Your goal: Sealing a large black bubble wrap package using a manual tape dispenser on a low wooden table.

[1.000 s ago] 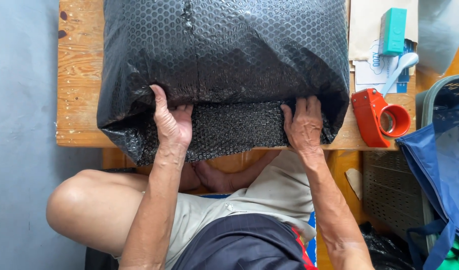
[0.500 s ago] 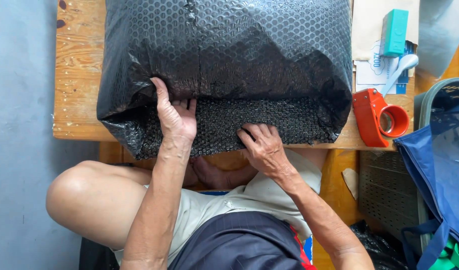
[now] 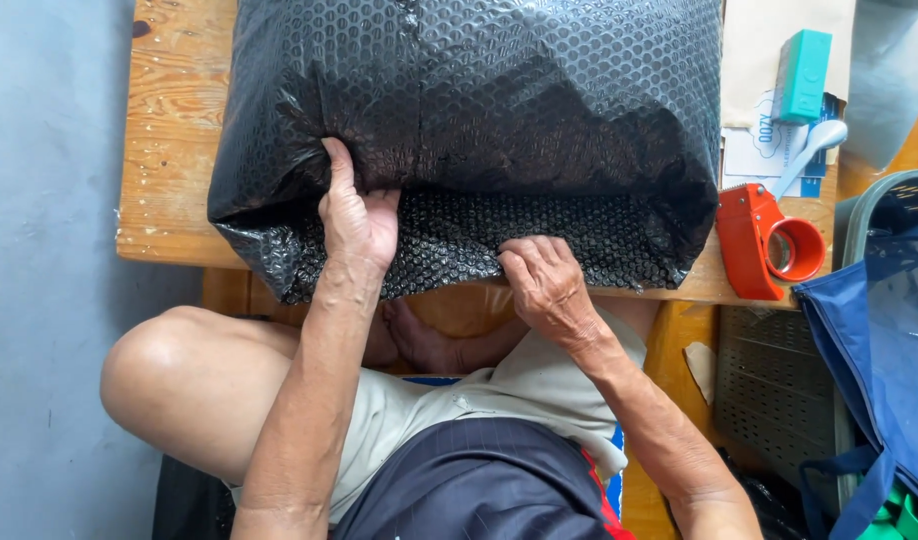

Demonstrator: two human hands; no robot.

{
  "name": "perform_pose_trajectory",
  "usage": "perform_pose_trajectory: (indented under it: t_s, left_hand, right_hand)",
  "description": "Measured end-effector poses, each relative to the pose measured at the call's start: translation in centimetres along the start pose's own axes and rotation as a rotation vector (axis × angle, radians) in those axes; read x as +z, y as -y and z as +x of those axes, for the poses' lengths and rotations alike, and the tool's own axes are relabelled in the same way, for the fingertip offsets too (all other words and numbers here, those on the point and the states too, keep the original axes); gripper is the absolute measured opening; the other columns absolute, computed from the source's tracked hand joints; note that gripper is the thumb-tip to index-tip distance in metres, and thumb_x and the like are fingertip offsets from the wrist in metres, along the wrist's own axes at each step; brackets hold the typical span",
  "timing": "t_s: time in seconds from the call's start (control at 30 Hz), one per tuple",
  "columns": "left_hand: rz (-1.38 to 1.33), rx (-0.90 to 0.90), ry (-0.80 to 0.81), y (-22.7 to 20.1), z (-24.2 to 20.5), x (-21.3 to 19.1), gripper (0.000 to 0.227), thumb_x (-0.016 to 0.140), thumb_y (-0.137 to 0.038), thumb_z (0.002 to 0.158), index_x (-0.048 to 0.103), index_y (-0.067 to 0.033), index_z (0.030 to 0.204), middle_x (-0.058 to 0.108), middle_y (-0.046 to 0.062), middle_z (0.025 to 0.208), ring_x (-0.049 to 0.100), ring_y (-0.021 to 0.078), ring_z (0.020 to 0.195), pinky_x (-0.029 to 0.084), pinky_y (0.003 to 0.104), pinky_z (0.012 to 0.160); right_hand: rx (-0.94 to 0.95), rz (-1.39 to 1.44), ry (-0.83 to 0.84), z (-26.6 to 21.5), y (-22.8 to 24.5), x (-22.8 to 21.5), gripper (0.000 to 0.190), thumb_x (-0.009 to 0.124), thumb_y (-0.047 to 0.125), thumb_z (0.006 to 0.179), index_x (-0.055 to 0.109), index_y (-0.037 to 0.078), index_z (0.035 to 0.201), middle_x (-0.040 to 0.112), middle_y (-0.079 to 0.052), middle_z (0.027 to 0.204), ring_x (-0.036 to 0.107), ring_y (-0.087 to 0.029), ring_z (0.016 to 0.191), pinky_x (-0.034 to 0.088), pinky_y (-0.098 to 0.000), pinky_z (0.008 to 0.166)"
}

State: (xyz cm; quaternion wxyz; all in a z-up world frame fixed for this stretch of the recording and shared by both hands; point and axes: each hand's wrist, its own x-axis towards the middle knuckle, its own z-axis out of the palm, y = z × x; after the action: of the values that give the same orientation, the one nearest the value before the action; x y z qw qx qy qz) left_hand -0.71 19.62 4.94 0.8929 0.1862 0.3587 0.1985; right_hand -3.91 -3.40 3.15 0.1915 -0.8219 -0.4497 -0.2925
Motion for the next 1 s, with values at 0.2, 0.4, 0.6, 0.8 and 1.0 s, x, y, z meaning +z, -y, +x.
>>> perform_pose_trajectory:
  t_s: [0.2, 0.4, 0.6, 0.8, 1.0]
  left_hand:
    - [0.117, -0.027, -0.016, -1.3, -1.4, 0.0, 0.106, 0.087, -0.04, 0.077, 0.03, 0.0122, 0.15, 0.037, 0.044, 0.148, 0.04, 0.0551, 0.14, 0.018, 0.07, 0.119]
    - [0.562, 0.064, 0.227, -3.5, -8.9, -2.8, 0.094, 0.074, -0.033, 0.096, 0.017, 0.0157, 0.153, 0.019, 0.046, 0.156, 0.029, 0.0595, 0.143, 0.029, 0.07, 0.113]
    - [1.617, 1.57, 0.682, -6.8, -3.8, -2.7, 0.014, 0.08, -0.015, 0.098, 0.076, -0.0069, 0.108, 0.059, 0.013, 0.134, 0.048, 0.0356, 0.133, 0.045, 0.048, 0.106]
    - [1.839, 1.615, 1.044, -8.1, -0.4, -0.7, 0.007, 0.075, -0.004, 0.096, 0.071, -0.0061, 0.092, 0.053, 0.016, 0.15, 0.039, 0.0334, 0.147, 0.026, 0.056, 0.125]
    - [1.897, 1.341, 1.207, -8.3, -1.6, 0.2, 0.042, 0.076, -0.041, 0.095, 0.07, 0.0002, 0.095, 0.041, 0.026, 0.151, 0.028, 0.0455, 0.149, 0.015, 0.075, 0.118]
  right_hand:
    - [-0.049, -0.039, 0.01, 2.3, 0.1, -1.7, 0.022, 0.045, -0.001, 0.097, 0.063, 0.006, 0.087, 0.062, -0.009, 0.09, 0.065, -0.026, 0.08, 0.052, -0.0368, 0.075]
    - [-0.072, -0.019, 0.018, 2.6, 0.0, -2.6, 0.026, 0.041, -0.002, 0.099, 0.063, 0.004, 0.087, 0.061, -0.011, 0.089, 0.065, -0.028, 0.079, 0.052, -0.0374, 0.076]
    - [-0.081, -0.041, 0.003, 3.4, 0.0, -3.0, 0.026, 0.042, -0.002, 0.098, 0.063, 0.005, 0.086, 0.062, -0.01, 0.088, 0.065, -0.026, 0.079, 0.051, -0.037, 0.077]
    - [0.041, -0.015, 0.196, 3.6, 0.0, -4.4, 0.013, 0.064, 0.003, 0.087, 0.061, 0.006, 0.1, 0.065, -0.007, 0.104, 0.06, -0.022, 0.089, 0.047, -0.0377, 0.093]
    - [0.001, -0.053, 0.187, 6.1, -2.4, -4.5, 0.012, 0.063, 0.001, 0.09, 0.058, 0.006, 0.099, 0.06, -0.007, 0.097, 0.055, -0.022, 0.081, 0.044, -0.0366, 0.09]
